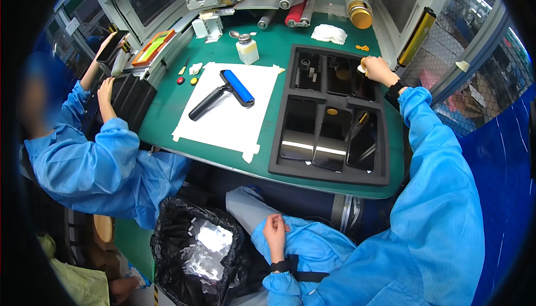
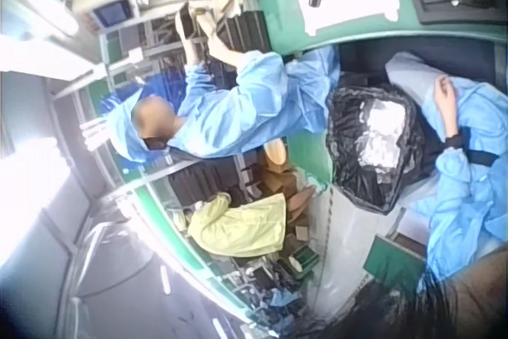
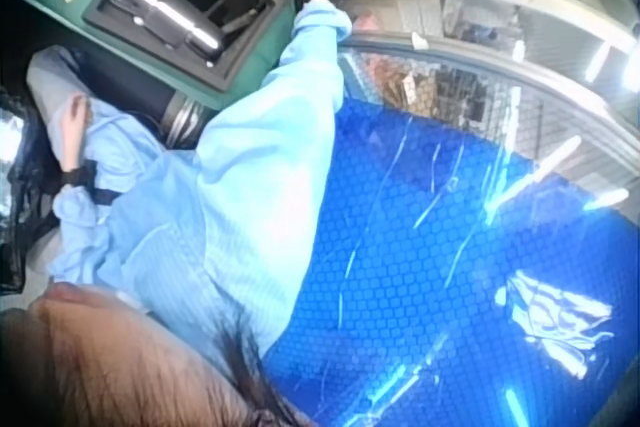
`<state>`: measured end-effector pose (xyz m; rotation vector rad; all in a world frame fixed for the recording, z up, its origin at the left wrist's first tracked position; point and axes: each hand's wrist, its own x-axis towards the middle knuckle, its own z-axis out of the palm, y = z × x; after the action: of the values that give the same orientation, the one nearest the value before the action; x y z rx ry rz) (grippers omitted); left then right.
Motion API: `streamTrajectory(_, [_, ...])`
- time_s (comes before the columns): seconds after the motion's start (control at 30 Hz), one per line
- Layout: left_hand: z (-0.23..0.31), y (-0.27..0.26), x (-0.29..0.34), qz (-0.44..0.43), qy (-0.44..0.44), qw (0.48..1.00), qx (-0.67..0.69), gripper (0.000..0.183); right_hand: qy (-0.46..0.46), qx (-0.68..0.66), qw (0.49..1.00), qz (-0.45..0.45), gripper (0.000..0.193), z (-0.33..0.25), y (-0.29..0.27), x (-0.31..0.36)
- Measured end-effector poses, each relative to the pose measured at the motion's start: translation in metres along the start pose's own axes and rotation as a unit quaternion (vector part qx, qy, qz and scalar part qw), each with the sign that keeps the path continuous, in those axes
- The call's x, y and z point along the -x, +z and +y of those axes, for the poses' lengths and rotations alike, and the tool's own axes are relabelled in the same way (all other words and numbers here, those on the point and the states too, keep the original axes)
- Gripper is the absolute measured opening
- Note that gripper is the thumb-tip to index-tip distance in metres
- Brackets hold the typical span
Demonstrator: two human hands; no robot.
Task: The recorder is cleaning multiple electronic screens in a tray using a cloth in a factory setting.
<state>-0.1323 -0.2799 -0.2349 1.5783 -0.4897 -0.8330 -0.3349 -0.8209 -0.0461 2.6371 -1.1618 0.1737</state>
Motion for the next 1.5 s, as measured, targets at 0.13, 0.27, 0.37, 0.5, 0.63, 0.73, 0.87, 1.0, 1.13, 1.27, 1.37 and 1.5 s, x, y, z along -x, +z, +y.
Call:
streamTrajectory(0.13, [-0.001, 0.001, -0.001, 0.006, 0.004, 1.0, 0.002, 0.008, -0.041, -0.09, 0.966, -0.238, 0.026, -0.022, -0.035, 0.017])
streamTrajectory(0.27, [-0.002, 0.001, -0.001, 0.002, 0.011, 1.0, -0.001, 0.008, -0.037, -0.116, 0.945, -0.304, 0.035, -0.034, -0.06, 0.027])
streamTrajectory(0.37, [-0.002, -0.002, 0.001, 0.0, 0.008, 1.0, -0.009, 0.009, -0.026, -0.142, 0.949, -0.279, 0.034, -0.021, -0.048, 0.013])
streamTrajectory(0.5, [-0.002, -0.004, 0.003, 0.006, 0.004, 1.0, -0.004, 0.01, 0.043, -0.093, 0.987, -0.126, 0.023, 0.003, -0.013, -0.017])
streamTrajectory(0.63, [-0.005, -0.002, 0.003, 0.017, 0.019, 1.0, -0.001, 0.008, 0.059, -0.071, 0.995, 0.027, 0.014, 0.023, 0.012, -0.027])
streamTrajectory(0.73, [-0.004, -0.002, 0.002, 0.012, 0.023, 1.0, -0.001, 0.008, 0.064, -0.043, 0.997, -0.009, 0.02, 0.015, 0.01, -0.023])
streamTrajectory(0.87, [-0.003, -0.007, 0.005, 0.012, 0.015, 1.0, -0.002, 0.008, 0.022, -0.093, 0.975, -0.202, 0.026, -0.025, -0.039, 0.002])
streamTrajectory(1.0, [-0.007, -0.008, 0.004, 0.013, 0.016, 1.0, 0.015, 0.008, -0.049, -0.127, 0.948, -0.286, 0.034, -0.036, -0.053, 0.027])
streamTrajectory(1.13, [-0.004, -0.005, 0.006, 0.003, 0.024, 1.0, 0.013, 0.008, -0.107, -0.211, 0.951, -0.201, 0.027, -0.038, -0.068, 0.03])
streamTrajectory(1.27, [-0.008, -0.01, 0.011, 0.01, 0.038, 0.999, 0.007, 0.009, 0.093, -0.781, 0.607, -0.112, 0.02, -0.064, -0.106, 0.047])
streamTrajectory(1.37, [-0.014, -0.013, 0.012, 0.013, 0.039, 0.999, 0.008, 0.009, 0.097, -0.872, 0.469, -0.103, 0.021, -0.104, -0.132, 0.079])
streamTrajectory(1.5, [-0.015, -0.013, 0.014, 0.014, 0.055, 0.998, -0.022, 0.01, 0.031, -0.847, 0.488, -0.207, 0.019, -0.151, -0.152, 0.101])
